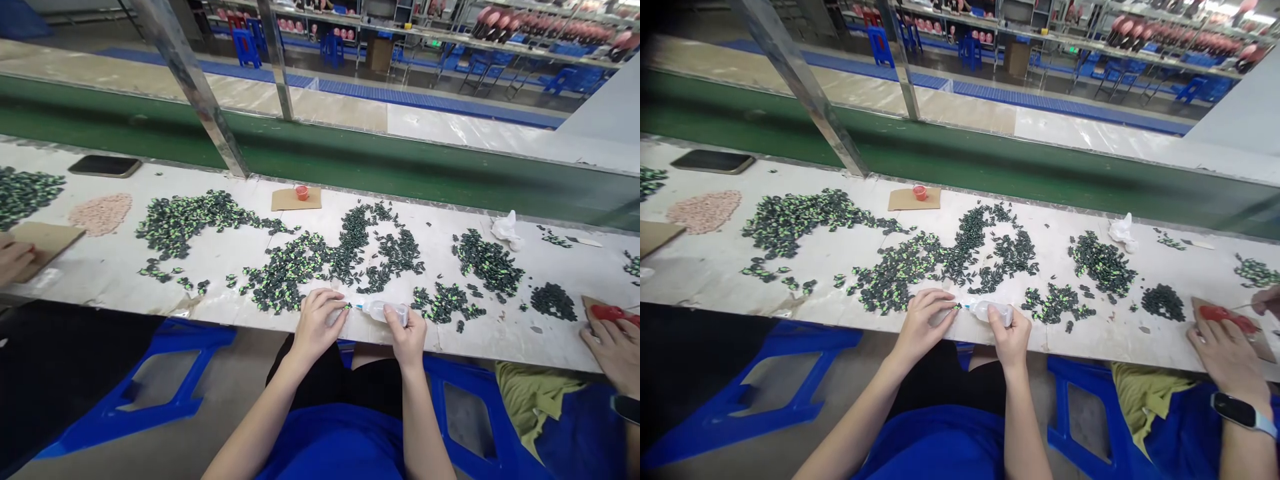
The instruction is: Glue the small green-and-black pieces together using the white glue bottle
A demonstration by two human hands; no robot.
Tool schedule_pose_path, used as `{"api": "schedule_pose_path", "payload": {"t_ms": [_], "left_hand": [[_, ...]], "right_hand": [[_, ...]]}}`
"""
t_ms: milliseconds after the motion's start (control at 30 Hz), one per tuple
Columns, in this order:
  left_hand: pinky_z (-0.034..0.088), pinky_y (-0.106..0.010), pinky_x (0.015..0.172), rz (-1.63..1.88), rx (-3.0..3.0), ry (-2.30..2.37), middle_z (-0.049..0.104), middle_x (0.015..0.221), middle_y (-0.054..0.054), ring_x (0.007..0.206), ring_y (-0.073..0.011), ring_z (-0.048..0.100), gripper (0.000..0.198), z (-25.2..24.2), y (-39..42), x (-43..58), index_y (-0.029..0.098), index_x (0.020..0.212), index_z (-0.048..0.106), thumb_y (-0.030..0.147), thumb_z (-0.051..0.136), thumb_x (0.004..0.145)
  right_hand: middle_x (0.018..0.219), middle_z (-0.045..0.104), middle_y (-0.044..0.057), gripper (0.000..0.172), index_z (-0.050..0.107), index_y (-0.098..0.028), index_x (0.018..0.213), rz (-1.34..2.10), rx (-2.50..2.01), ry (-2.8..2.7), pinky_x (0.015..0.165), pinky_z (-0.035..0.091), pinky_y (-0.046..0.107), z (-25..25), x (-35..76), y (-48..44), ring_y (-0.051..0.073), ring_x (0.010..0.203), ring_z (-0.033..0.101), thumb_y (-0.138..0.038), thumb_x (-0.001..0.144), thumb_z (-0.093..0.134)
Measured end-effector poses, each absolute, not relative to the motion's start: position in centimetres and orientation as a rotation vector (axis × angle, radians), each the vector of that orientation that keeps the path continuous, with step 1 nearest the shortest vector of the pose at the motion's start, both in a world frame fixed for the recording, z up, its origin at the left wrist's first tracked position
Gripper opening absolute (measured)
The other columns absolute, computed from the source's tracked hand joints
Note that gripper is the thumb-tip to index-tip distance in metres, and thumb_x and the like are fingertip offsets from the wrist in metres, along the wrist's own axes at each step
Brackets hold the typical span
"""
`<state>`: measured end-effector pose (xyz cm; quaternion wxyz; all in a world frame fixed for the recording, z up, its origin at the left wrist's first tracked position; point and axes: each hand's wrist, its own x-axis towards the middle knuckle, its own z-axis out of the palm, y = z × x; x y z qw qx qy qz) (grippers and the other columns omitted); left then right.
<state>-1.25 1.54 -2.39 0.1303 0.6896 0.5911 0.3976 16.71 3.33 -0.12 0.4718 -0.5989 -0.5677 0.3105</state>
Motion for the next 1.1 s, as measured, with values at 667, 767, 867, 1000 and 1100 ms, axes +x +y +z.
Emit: {"api": "schedule_pose_path", "payload": {"t_ms": [667,767,867,1000,1100], "left_hand": [[0.043,-0.044,0.089,1.118,1.950,1.717,0.070,0.097,-0.005,0.102,-0.0241,0.056,0.009,-2.45,1.62,-1.30,0.022,0.083,0.069,0.022,0.060,0.084],[0.043,-0.044,0.088,1.131,1.951,1.715,0.070,0.096,-0.005,0.102,-0.0246,0.056,0.009,-2.40,1.65,-1.31,0.023,0.083,0.069,0.023,0.060,0.084],[0.043,-0.044,0.087,1.133,1.958,1.716,0.070,0.096,-0.005,0.102,-0.0247,0.056,0.008,-2.40,1.67,-1.34,0.023,0.083,0.068,0.023,0.060,0.084],[0.043,-0.043,0.088,1.141,1.970,1.710,0.070,0.096,-0.005,0.102,-0.0244,0.056,0.007,-2.50,1.67,-1.35,0.022,0.083,0.068,0.022,0.061,0.084],[0.043,-0.043,0.088,1.159,1.973,1.707,0.070,0.095,-0.005,0.101,-0.0243,0.056,0.007,-2.52,1.67,-1.30,0.022,0.082,0.068,0.021,0.061,0.083]], "right_hand": [[0.047,0.040,-0.003,0.044,0.049,-0.017,0.048,0.821,-1.469,-1.402,0.044,0.030,0.023,-0.75,16.78,3.40,0.010,0.048,0.037,-0.049,0.076,0.060],[0.048,0.040,-0.003,0.044,0.051,-0.017,0.049,0.840,-1.469,-1.401,0.044,0.031,0.023,-0.74,16.80,3.37,0.010,0.048,0.037,-0.049,0.076,0.061],[0.048,0.040,-0.003,0.043,0.051,-0.017,0.048,0.850,-1.476,-1.395,0.044,0.031,0.023,-0.62,16.75,3.37,0.010,0.048,0.037,-0.049,0.075,0.061],[0.048,0.042,-0.002,0.042,0.051,-0.016,0.049,0.855,-1.476,-1.390,0.045,0.031,0.023,-0.40,16.68,3.41,0.011,0.048,0.038,-0.048,0.075,0.060],[0.047,0.041,-0.002,0.042,0.051,-0.017,0.049,0.855,-1.474,-1.390,0.045,0.031,0.023,-0.30,16.66,3.42,0.011,0.048,0.039,-0.048,0.075,0.060]]}}
